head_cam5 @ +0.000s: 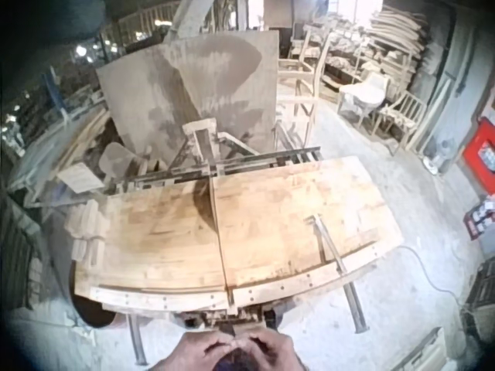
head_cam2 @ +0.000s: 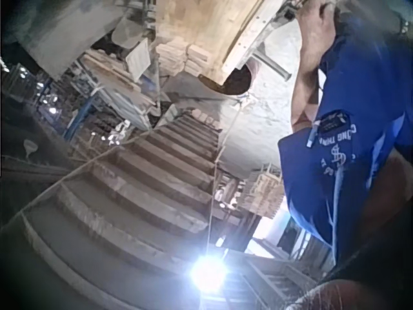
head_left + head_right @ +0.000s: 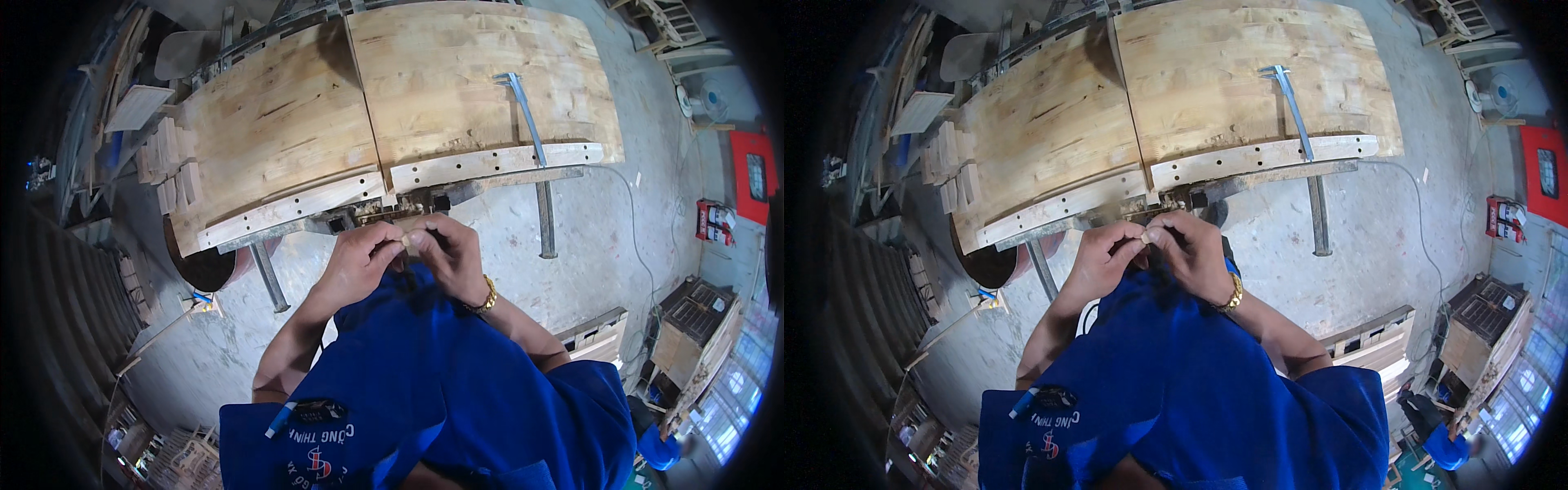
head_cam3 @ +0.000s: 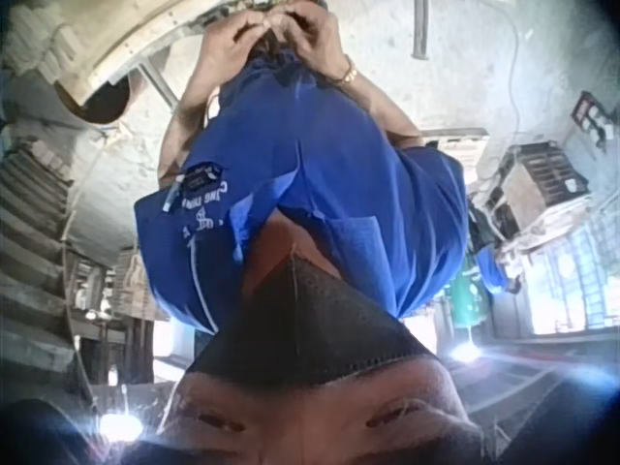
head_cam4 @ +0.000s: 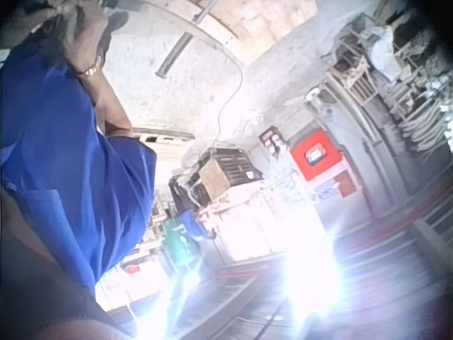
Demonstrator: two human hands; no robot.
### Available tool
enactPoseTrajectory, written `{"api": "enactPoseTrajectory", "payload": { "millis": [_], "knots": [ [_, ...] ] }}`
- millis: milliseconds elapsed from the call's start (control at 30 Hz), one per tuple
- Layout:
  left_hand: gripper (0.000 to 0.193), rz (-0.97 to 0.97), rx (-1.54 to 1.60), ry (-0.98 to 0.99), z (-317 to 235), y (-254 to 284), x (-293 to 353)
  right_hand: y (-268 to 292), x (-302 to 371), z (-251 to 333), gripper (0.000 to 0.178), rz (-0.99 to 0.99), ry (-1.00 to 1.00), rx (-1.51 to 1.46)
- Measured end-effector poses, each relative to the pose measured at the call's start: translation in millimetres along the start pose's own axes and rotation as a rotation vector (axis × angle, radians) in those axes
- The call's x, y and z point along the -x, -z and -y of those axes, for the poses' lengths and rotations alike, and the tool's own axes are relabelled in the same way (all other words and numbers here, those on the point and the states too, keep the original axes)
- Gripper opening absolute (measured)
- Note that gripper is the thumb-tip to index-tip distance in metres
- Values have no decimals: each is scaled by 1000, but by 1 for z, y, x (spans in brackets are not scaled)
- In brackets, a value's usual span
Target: The person repeatedly measures small wooden pieces with a caliper, marks them with a pen, and places them on a workbench. The person also walks around the workshop while holding the caliper and wood pieces.
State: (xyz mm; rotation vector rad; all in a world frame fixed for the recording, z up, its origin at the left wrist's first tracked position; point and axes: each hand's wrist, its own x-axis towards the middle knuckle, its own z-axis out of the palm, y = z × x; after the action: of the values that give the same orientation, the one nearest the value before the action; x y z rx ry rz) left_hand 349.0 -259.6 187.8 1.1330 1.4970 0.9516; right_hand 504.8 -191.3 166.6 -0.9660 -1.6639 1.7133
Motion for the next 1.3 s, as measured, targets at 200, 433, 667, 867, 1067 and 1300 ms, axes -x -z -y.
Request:
{"api": "enactPoseTrajectory", "payload": {
  "millis": [200, 433, 667, 867, 1067, 1300],
  "knots": [
    [7, -119, 67, -74, 1, -10, 2, 0, -1, 4, 5, -45, -65, -180],
    [9, -153, 147, 114, -16, -11, 1, 0, -2, 2, 9, -90, 125, 9],
    [5, -208, -101, -55, -16, -6, 4, 0, -2, 8, 12, -83, 312, 162],
    [10, -110, -674, -544, -15, 5, 2, 4, -2, 8, 12, 50, 110, 121],
    [5, -183, -474, -695, -9, 8, -5, 1, -3, 3, 16, -11, -283, -686],
    [14, -286, 78, -150, -7, -16, -6, 0, -9, 2, 11, -47, -55, -340]
  ]
}}
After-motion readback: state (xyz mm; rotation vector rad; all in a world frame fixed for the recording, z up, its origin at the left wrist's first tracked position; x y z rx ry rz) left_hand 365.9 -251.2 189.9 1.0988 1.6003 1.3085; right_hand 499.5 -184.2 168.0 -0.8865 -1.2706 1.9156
